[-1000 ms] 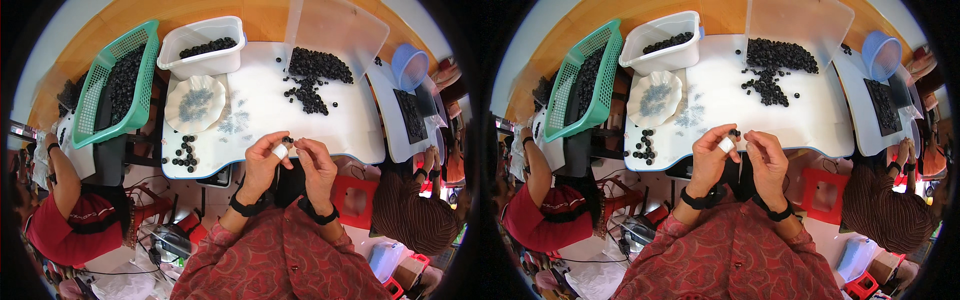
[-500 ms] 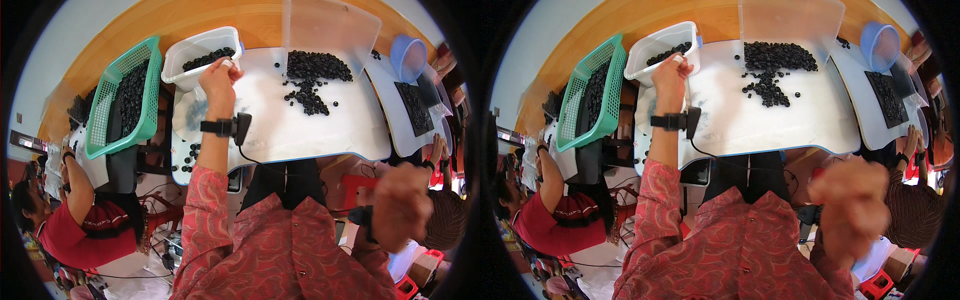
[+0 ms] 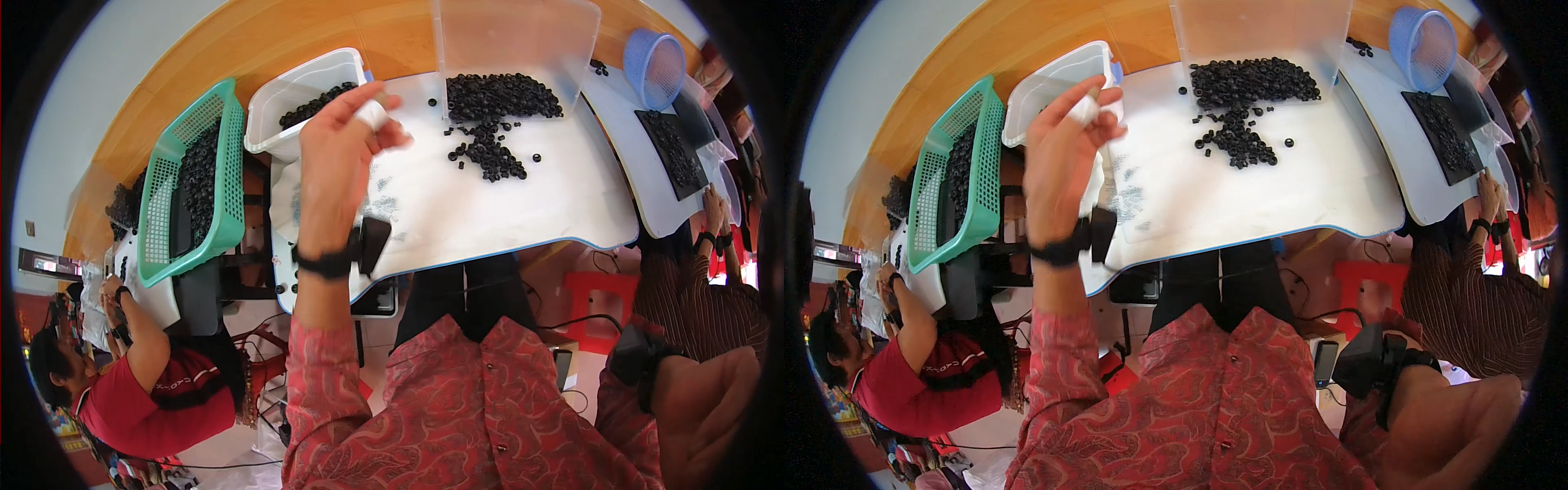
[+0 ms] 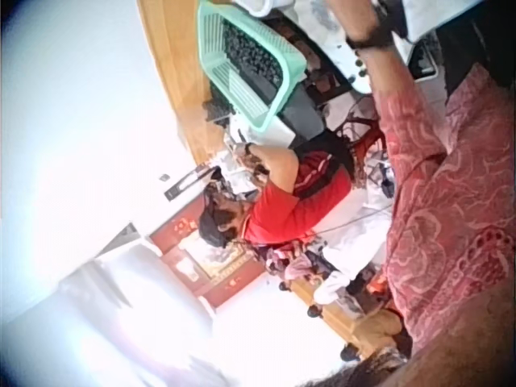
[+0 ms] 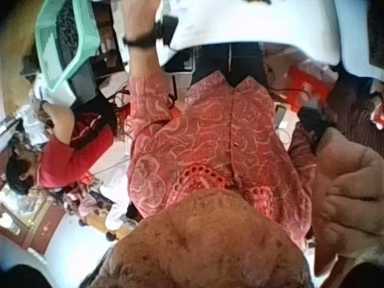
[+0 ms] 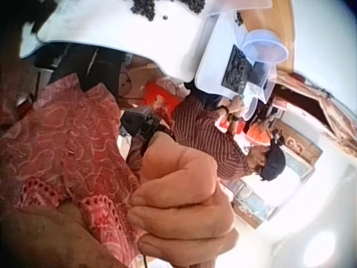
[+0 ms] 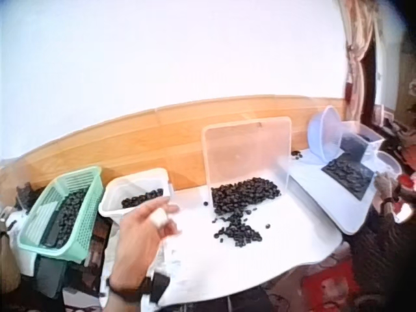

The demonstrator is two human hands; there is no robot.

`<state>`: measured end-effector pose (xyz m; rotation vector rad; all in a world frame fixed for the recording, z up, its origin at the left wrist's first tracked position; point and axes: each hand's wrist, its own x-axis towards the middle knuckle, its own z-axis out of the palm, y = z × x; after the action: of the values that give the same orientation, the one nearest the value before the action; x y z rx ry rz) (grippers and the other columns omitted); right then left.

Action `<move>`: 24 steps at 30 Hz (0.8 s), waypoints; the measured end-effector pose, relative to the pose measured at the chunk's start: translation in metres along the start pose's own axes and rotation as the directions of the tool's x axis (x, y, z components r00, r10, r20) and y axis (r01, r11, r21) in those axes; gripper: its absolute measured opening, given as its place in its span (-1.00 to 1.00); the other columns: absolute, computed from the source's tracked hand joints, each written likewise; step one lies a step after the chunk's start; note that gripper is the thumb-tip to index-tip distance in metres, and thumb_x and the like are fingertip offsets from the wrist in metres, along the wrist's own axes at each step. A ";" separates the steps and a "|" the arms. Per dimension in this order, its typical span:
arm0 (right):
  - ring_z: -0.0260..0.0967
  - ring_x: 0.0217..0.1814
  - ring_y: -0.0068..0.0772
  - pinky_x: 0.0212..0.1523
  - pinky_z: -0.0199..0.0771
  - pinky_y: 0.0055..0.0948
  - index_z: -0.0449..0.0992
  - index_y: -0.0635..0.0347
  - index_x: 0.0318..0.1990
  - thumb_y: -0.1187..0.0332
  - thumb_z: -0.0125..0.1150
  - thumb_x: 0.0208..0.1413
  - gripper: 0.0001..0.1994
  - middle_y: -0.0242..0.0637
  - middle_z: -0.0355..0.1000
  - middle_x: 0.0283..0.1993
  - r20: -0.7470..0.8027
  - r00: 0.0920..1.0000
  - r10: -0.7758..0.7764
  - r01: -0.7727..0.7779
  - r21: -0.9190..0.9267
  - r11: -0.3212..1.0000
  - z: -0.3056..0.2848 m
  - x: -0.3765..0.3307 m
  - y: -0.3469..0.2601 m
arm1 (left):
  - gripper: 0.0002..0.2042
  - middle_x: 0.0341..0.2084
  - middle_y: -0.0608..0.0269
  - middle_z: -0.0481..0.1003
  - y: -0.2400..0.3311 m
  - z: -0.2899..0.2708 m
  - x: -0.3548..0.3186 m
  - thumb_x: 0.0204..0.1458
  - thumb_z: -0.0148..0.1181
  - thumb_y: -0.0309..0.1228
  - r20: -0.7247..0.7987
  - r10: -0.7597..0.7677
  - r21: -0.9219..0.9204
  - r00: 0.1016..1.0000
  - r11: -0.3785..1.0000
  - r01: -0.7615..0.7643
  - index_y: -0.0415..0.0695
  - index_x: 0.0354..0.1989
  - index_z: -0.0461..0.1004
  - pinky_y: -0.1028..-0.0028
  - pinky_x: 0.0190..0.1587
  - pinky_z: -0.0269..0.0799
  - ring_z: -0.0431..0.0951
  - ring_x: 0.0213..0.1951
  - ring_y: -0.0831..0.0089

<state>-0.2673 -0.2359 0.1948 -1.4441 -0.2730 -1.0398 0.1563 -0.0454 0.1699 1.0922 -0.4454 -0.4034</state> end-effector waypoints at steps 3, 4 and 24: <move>0.37 -0.31 -0.32 -0.41 0.38 -0.46 0.53 0.17 -0.15 0.20 0.09 0.18 -0.75 -0.17 0.42 -0.22 -0.003 1.000 0.017 -0.017 -0.001 1.000 -0.004 0.009 -0.003 | -0.49 -0.09 -0.19 0.50 0.048 0.034 -0.067 0.07 0.15 -0.38 0.272 0.358 0.187 0.893 0.891 -0.414 -0.45 0.16 0.30 0.49 -0.40 0.48 0.50 -0.39 0.43; 0.37 -0.31 -0.32 -0.41 0.38 -0.46 0.53 0.17 -0.15 0.21 0.09 0.18 -0.75 -0.18 0.42 -0.22 -0.005 1.000 0.024 -0.024 0.001 1.000 -0.007 0.011 -0.004 | -0.34 -0.02 -0.22 0.46 0.057 0.038 -0.076 0.07 0.24 -0.24 0.320 0.474 0.212 0.821 0.808 -0.549 -0.45 0.24 0.20 0.56 -0.45 0.46 0.47 -0.43 0.46; 0.34 -0.34 -0.38 -0.41 0.40 -0.46 0.56 0.13 -0.15 0.30 0.12 0.14 -0.81 -0.22 0.43 -0.22 0.030 0.999 0.034 -0.037 0.114 0.993 -0.049 0.030 -0.053 | -0.07 -0.02 -0.17 0.42 0.102 0.036 -0.086 -0.05 0.33 -0.02 0.440 0.605 0.031 0.663 0.728 -0.685 -0.35 0.32 -0.06 0.54 -0.54 0.43 0.43 -0.47 0.48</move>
<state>-0.3087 -0.2817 0.2428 -1.3564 -0.3204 -0.9608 0.0742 0.0142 0.2644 0.9532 -1.2325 0.0735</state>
